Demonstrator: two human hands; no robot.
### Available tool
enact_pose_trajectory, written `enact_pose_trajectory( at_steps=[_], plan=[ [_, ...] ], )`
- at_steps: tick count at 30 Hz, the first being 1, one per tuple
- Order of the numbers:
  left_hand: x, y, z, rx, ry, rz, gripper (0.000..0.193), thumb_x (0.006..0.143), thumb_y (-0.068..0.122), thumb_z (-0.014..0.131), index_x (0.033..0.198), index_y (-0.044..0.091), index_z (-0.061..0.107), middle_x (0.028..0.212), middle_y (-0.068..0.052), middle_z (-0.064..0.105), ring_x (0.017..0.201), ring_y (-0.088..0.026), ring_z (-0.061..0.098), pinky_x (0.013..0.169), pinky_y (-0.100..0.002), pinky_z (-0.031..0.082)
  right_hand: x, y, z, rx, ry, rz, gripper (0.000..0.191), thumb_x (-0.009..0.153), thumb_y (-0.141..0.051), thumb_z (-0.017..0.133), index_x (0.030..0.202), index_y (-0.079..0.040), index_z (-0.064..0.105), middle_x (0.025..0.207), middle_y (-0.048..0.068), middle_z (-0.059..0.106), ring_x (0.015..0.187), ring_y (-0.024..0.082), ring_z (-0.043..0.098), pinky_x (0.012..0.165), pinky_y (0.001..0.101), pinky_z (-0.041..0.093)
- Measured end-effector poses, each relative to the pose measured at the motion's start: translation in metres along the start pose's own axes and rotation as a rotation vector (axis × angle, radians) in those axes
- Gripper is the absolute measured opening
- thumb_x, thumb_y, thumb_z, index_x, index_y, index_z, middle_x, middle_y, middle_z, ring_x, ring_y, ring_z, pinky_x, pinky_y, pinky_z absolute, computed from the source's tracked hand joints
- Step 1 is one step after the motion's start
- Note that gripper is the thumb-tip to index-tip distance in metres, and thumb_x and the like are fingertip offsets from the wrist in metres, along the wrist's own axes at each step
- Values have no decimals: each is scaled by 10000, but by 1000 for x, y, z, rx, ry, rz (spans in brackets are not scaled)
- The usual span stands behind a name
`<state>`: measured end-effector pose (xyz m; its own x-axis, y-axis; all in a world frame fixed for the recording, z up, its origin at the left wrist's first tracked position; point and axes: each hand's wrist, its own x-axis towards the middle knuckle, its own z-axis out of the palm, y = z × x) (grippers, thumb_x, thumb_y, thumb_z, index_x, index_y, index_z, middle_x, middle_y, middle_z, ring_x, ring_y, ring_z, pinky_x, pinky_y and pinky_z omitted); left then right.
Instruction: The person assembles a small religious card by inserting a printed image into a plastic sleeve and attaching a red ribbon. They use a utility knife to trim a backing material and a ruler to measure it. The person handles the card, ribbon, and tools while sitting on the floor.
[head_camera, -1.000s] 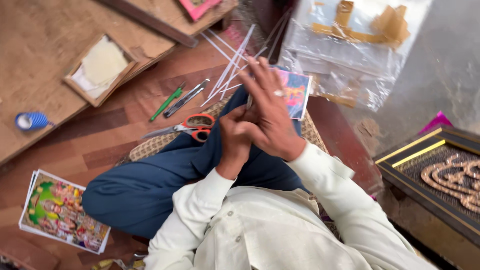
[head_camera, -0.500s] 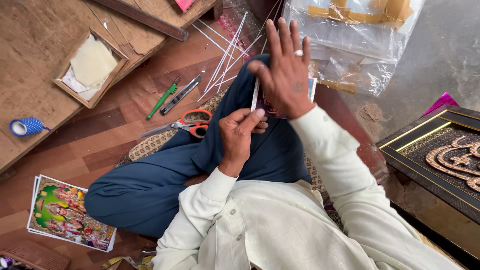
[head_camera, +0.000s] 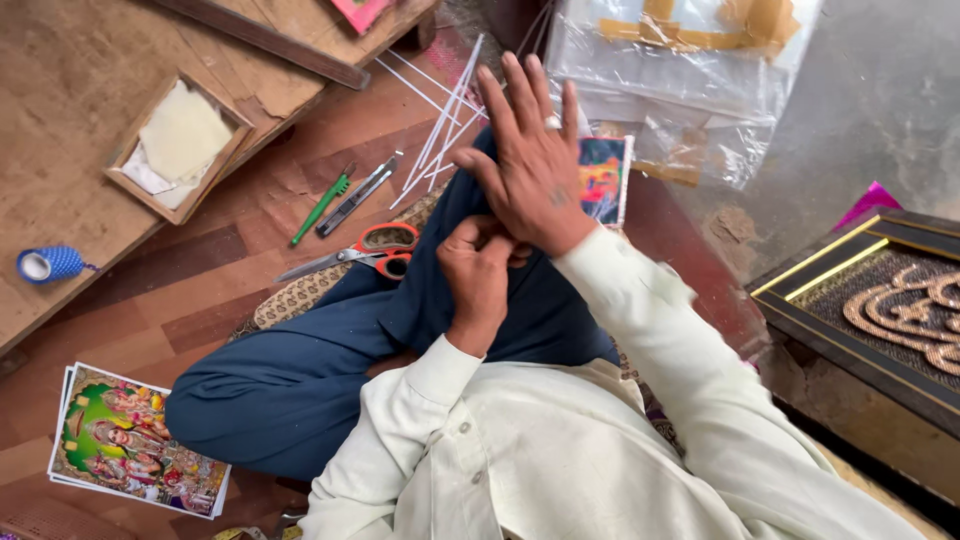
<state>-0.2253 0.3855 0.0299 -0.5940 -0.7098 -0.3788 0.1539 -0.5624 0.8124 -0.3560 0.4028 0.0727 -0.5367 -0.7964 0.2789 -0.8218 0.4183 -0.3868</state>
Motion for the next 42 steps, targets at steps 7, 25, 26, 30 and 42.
enact_pose_trajectory(
  at_steps=[7,25,26,30,42],
  plan=[
    [-2,11,-2,105,15,-46,130,886,74,798,833,-5,709,711,-52,710,567,-102,646,514,-232,510,66,26,-14,-158,-155,215,633,1096,-562,509,1508,-82,475,1500,204,510,1470,374,381,1244,578,122],
    [-1,-3,-12,-90,56,-47,145,895,75,783,817,39,666,695,-51,664,527,-92,556,479,-236,419,22,68,21,12,-84,204,710,1093,-567,451,1628,-108,364,1687,166,331,1605,364,205,1277,580,32],
    [-1,-1,-14,-111,59,-62,143,896,77,783,819,37,670,700,-54,667,530,-93,558,488,-236,425,30,77,15,35,-57,216,663,1141,-522,429,1653,-109,347,1705,162,336,1630,357,215,1299,582,35],
    [-1,1,-27,-159,126,-14,133,900,65,777,839,38,663,722,-66,681,537,-102,566,486,-243,429,44,75,-20,-2,71,218,696,1151,-559,471,1641,-83,339,1709,206,308,1621,364,226,1316,567,68],
    [-2,-13,-35,-220,70,-14,97,897,51,758,850,45,674,696,-55,663,543,-110,580,514,-247,458,2,-13,5,-52,-119,16,929,1029,-695,481,1644,-27,282,1711,206,230,1609,392,142,1286,609,24]
  ],
)
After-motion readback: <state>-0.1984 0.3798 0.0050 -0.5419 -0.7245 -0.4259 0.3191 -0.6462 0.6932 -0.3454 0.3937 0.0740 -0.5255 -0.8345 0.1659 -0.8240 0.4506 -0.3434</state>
